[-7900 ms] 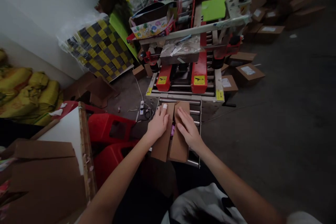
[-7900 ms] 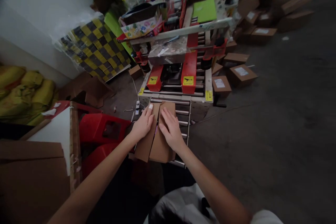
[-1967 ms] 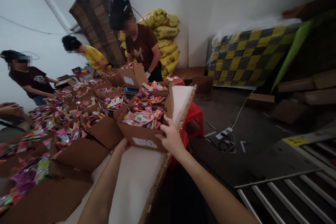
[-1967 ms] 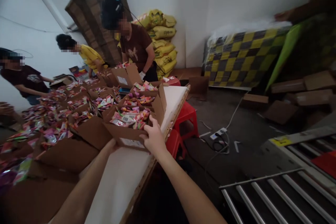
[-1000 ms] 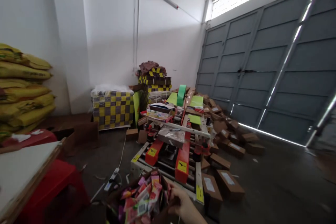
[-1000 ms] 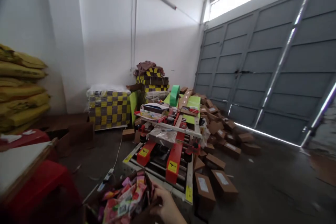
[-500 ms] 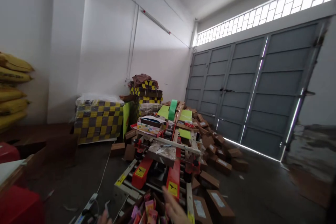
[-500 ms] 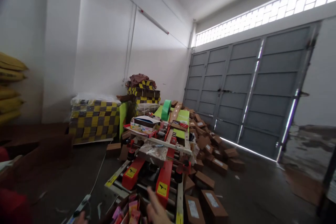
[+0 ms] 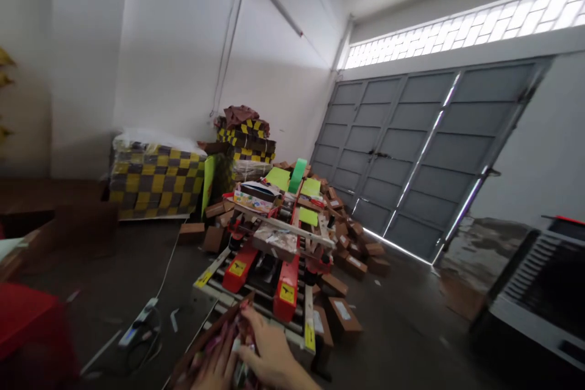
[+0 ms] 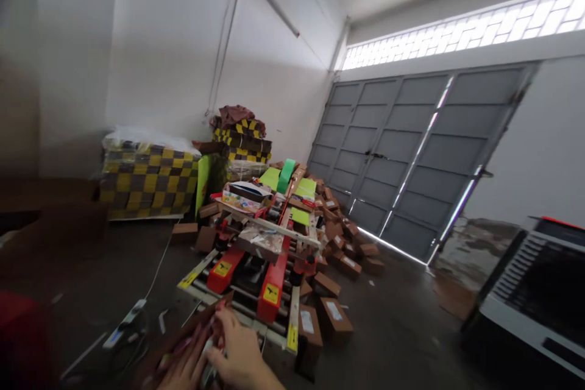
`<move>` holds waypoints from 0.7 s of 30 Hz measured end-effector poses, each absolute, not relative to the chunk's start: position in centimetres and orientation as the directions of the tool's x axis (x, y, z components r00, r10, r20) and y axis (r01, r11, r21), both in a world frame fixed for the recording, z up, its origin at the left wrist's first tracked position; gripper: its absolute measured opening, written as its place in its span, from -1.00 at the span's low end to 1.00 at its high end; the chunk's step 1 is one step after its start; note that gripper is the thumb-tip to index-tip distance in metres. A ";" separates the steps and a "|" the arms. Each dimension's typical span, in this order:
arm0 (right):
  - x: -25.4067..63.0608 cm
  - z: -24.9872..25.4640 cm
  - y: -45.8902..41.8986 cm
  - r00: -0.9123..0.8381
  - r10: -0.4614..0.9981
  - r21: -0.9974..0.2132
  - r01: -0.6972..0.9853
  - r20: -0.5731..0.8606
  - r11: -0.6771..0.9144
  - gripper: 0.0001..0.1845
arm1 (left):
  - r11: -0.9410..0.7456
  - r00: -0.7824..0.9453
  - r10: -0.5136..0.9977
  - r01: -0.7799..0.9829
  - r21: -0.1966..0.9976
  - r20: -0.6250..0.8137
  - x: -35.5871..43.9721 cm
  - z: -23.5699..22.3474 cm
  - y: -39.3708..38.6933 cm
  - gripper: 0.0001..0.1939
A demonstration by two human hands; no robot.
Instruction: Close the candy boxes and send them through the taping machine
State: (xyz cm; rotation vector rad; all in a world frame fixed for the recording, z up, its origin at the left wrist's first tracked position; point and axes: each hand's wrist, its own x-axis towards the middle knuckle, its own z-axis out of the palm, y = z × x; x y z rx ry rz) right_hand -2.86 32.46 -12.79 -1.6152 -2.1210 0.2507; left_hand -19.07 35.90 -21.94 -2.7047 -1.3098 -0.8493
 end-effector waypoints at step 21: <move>-2.3 -9.8 33.2 -0.031 0.998 -0.386 0.921 0.048 0.047 -0.77 | -0.610 0.610 0.779 0.685 0.399 0.146 -19.6 -14.6 32.2 -0.42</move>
